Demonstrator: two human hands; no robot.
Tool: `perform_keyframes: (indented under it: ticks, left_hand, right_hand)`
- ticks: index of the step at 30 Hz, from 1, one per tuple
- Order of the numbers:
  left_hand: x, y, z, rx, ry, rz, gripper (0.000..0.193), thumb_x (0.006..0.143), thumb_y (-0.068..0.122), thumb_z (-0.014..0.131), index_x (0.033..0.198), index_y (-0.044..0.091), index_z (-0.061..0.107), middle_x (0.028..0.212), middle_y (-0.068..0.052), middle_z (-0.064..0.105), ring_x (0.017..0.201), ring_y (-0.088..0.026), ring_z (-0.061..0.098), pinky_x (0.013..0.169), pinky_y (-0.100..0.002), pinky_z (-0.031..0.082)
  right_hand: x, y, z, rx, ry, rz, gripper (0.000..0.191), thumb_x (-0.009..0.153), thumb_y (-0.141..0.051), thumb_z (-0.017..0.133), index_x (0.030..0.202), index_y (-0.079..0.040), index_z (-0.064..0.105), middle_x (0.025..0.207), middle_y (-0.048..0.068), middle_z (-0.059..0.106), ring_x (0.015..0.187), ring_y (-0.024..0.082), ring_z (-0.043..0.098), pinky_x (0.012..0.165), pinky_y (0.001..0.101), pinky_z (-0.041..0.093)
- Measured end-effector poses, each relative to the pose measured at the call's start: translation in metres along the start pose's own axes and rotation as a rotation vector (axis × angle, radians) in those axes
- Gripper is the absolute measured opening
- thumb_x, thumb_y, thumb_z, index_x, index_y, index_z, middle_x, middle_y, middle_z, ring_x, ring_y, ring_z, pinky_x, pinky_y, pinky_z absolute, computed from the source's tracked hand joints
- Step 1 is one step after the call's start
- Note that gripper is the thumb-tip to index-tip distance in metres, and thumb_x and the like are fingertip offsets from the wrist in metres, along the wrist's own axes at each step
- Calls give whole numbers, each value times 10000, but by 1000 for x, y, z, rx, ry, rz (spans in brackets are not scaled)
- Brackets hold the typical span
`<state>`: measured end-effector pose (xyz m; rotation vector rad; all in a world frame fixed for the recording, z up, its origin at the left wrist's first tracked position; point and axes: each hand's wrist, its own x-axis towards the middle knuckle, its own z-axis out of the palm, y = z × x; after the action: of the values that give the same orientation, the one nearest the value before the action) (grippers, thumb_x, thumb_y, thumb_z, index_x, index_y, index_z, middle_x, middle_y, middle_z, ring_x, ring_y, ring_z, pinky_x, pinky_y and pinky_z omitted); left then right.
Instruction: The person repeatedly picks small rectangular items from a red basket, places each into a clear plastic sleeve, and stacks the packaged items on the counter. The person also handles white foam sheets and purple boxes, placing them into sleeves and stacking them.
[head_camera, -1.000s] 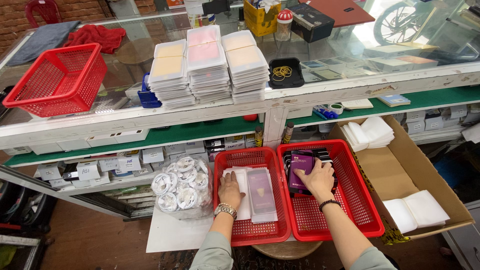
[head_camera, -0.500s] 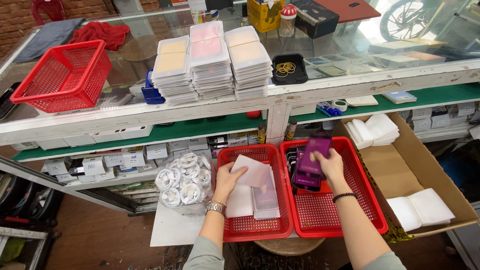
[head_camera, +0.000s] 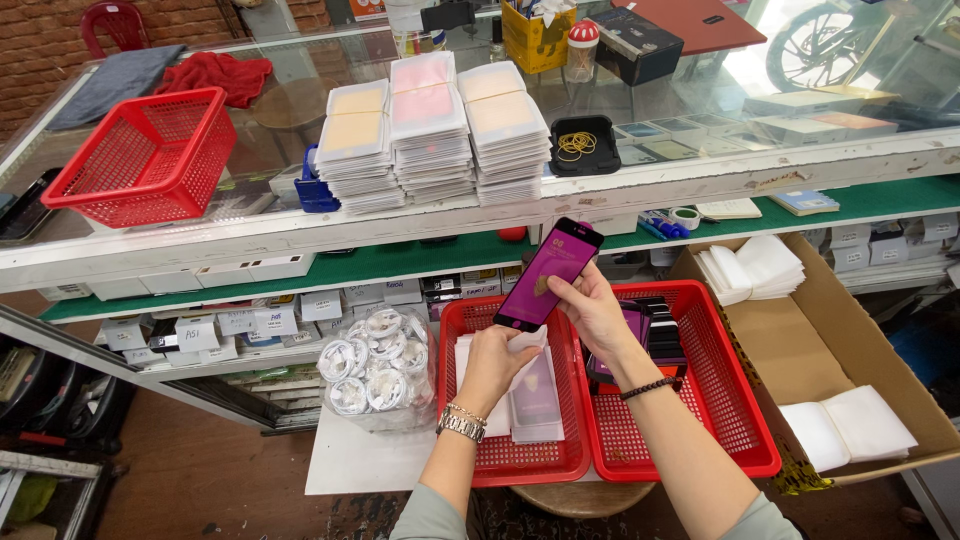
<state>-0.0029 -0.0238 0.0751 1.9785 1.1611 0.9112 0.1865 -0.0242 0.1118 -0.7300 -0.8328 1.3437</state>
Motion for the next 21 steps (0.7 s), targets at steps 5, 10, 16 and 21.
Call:
perform_keyframes:
  ticks: [5, 10, 16, 21]
  left_hand:
    - [-2, -5, -3, -316, -27, -97, 275, 797, 182, 849, 976, -23, 816, 901, -114, 806, 732, -159, 750, 667, -299, 565]
    - [-2, -18, -1, -621, -50, -245, 243, 845, 179, 821, 1014, 6, 803, 897, -59, 807, 748, -86, 724, 663, -244, 575]
    - [-2, -26, 5, -740, -117, -331, 214, 859, 167, 812, 981, -8, 792, 893, -84, 800, 736, -108, 729, 654, -257, 584]
    - [1, -25, 6, -785, -100, -355, 202, 859, 161, 807, 975, -4, 791, 893, -84, 801, 729, -107, 731, 648, -258, 589]
  right_hand:
    - [-2, 2, -11, -133, 23, -3, 388, 961, -67, 678, 1332, -58, 566, 1162, 73, 715, 1073, 163, 687, 986, 353, 532]
    - [-3, -2, -13, -272, 1, 32, 403, 927, -77, 698, 1308, -34, 575, 1171, 72, 726, 1060, 152, 694, 989, 331, 540]
    - [3, -17, -5, -552, -1, 58, 492, 921, -127, 680, 1380, -82, 508, 1154, 71, 713, 1039, 120, 673, 943, 293, 542]
    - [6, -16, -7, -743, -71, -139, 328, 1008, -171, 605, 1315, -55, 602, 1204, 54, 726, 1062, 124, 681, 916, 278, 560]
